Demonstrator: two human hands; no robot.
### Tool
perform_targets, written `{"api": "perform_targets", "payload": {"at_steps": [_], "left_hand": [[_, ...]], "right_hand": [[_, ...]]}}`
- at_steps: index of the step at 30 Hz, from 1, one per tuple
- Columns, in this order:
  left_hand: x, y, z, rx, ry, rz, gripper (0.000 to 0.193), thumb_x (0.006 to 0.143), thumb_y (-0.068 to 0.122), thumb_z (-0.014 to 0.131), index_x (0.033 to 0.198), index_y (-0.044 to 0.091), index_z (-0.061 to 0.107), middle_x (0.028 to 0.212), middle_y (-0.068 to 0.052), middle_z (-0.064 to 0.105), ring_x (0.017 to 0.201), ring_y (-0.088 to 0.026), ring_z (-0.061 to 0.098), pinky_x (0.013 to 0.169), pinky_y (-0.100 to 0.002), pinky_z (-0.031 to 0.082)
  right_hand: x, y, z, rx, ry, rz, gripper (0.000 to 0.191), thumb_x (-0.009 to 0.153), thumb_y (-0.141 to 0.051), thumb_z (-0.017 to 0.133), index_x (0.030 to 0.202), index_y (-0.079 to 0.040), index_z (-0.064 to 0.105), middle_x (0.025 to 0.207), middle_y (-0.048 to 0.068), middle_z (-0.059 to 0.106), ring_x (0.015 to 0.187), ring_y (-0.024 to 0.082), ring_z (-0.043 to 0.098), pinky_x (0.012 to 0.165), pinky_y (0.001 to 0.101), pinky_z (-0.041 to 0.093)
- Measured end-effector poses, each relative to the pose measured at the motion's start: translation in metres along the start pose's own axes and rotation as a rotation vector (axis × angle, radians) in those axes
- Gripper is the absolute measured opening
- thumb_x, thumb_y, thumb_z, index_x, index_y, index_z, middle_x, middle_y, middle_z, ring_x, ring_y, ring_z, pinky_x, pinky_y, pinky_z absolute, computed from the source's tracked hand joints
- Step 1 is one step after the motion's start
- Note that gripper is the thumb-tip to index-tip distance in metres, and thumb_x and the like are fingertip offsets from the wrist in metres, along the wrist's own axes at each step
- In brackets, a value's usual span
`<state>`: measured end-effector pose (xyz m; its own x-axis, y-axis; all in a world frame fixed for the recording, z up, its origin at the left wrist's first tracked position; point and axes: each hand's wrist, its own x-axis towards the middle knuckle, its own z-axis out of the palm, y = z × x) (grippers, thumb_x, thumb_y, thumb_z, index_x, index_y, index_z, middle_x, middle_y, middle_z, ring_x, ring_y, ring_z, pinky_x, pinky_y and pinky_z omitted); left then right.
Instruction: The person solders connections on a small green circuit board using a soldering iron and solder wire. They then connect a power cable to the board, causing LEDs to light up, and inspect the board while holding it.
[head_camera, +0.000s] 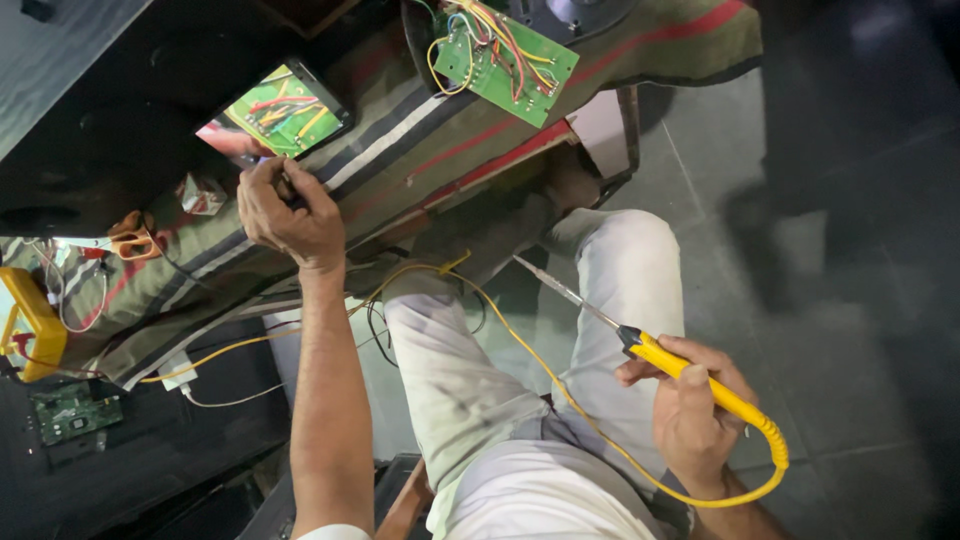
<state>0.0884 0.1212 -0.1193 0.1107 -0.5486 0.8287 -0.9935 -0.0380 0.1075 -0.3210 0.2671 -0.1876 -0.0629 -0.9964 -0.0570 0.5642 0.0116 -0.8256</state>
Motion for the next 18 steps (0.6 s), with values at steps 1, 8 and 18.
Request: {"api": "perform_targets", "payload": {"at_steps": [1, 8, 18], "left_hand": [[0.000, 0.000, -0.001, 0.000, 0.000, -0.004, 0.004, 0.100, 0.005, 0.068, 0.101, 0.004, 0.065, 0.082, -0.008, 0.055, 0.073, -0.027, 0.053, 0.071, -0.041, 0.042], [0.005, 0.007, -0.009, -0.127, -0.012, -0.118, 0.004, 0.100, 0.003, 0.068, 0.100, 0.003, 0.064, 0.083, -0.008, 0.057, 0.072, -0.026, 0.054, 0.068, -0.040, 0.043], [0.027, 0.069, -0.005, -0.359, -0.102, 0.213, 0.016, 0.086, -0.001, 0.074, 0.096, 0.006, 0.064, 0.078, -0.010, 0.059, 0.068, -0.030, 0.056, 0.062, -0.042, 0.041]], "right_hand": [[0.000, -0.001, 0.000, -0.003, -0.001, -0.001, 0.032, 0.113, -0.020, 0.051, 0.124, 0.009, 0.058, 0.110, 0.027, 0.068, 0.082, 0.037, 0.072, 0.079, 0.0495, 0.062], [0.001, 0.000, 0.000, -0.014, 0.000, -0.025, 0.031, 0.113, -0.020, 0.050, 0.125, 0.008, 0.057, 0.109, 0.027, 0.069, 0.083, 0.037, 0.072, 0.080, 0.0494, 0.062], [0.003, 0.008, -0.006, -0.062, 0.075, -0.068, 0.034, 0.116, -0.026, 0.054, 0.117, 0.008, 0.055, 0.113, 0.025, 0.064, 0.081, 0.038, 0.068, 0.077, 0.0496, 0.060]]}}
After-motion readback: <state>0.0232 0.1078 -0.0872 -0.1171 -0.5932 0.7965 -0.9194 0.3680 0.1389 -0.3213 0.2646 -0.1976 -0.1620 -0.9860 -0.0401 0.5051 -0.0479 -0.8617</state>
